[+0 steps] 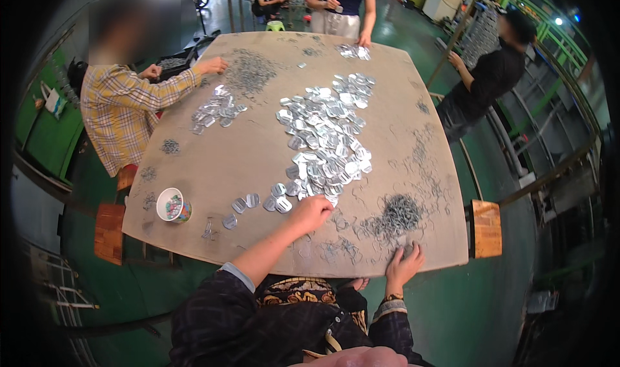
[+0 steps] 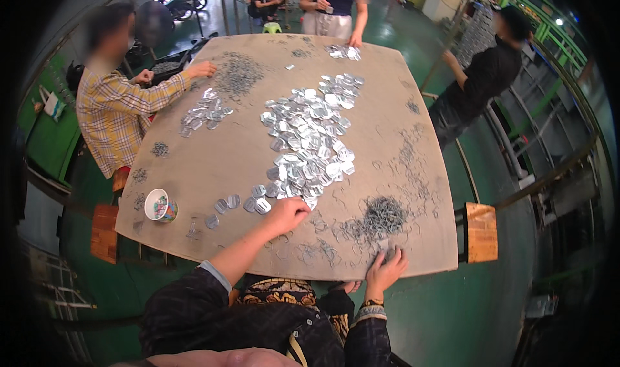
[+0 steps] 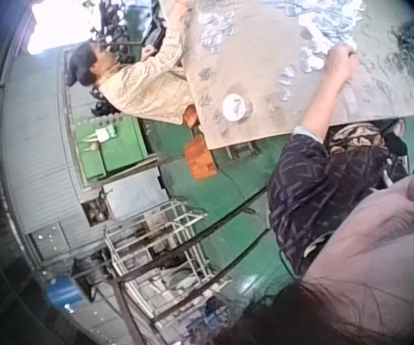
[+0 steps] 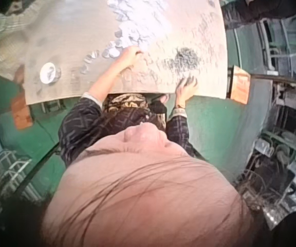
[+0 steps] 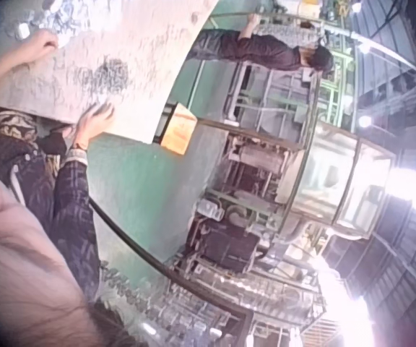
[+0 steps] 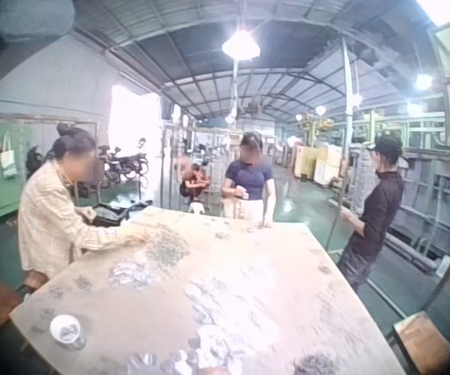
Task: The person sits at a table and repeatedly picks up small metal tags and wire loops, threading the loops through the tags to form a chain. The person occasionally lifts the assembled chain to inspect it before continuing the assembly process.
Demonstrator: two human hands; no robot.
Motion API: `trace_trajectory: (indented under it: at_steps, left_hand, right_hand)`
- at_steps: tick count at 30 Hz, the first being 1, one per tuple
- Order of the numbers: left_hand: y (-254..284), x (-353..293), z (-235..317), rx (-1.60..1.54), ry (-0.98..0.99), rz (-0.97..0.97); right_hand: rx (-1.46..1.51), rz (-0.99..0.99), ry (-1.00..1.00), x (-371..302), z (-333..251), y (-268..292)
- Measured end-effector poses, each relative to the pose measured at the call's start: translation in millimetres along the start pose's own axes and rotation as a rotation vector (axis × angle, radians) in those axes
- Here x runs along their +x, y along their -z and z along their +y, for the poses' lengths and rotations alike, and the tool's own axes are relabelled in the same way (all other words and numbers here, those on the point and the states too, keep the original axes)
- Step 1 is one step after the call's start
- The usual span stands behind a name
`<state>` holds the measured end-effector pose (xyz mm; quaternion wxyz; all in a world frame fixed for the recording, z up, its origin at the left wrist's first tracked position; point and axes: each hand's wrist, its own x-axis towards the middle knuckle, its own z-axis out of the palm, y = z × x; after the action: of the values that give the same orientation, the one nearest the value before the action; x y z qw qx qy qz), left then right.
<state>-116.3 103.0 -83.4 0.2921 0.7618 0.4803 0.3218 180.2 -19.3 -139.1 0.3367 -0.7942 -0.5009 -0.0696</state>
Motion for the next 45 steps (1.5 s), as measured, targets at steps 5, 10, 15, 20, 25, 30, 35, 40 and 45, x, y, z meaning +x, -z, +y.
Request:
trace_trajectory:
  at_steps: [5, 10, 15, 20, 25, 30, 35, 40, 45]
  left_hand:
    - [-3.2, 15.4, 0.7, 0.021, -0.06, 0.031]
    - [-38.0, 41.8, -8.5, 0.152, -0.205, 0.012]
    - [-69.8, 69.4, -0.1, 0.396, -0.462, -0.037]
    - [-97.3, 75.8, 20.7, 0.694, -0.432, -0.17]
    - [-110.9, 80.1, 26.1, 0.753, -0.4, -0.18]
    - [-98.7, 76.8, 23.2, 0.702, -0.33, -0.081]
    - [-92.6, 63.3, 11.3, 0.566, -0.27, -0.015]
    - [-102.9, 64.4, 20.2, 0.258, 0.073, -0.288]
    - [-187.3, 60.6, -65.7, 0.703, -0.431, 0.238]
  right_hand:
    - [0.001, -0.02, 0.018, 1.3, 2.7, -1.0]
    - [0.015, -0.037, 0.005, 2.0, -1.6, 3.0]
    - [0.014, -0.025, 0.016, 2.5, -2.8, 4.6]
    - [0.021, -0.039, 0.001, 4.1, -6.7, 5.1]
    - [0.066, 0.019, 0.067, 5.3, -9.9, 0.3]
    - [0.186, 0.021, 0.197, 28.4, -62.8, -7.6]
    - [0.363, -0.068, 0.294, 59.1, -113.3, -35.0]
    - [0.411, -0.277, 0.443, 101.0, -164.7, -58.7]
    - [0.241, -0.555, 0.623, 110.8, -226.1, -100.0]
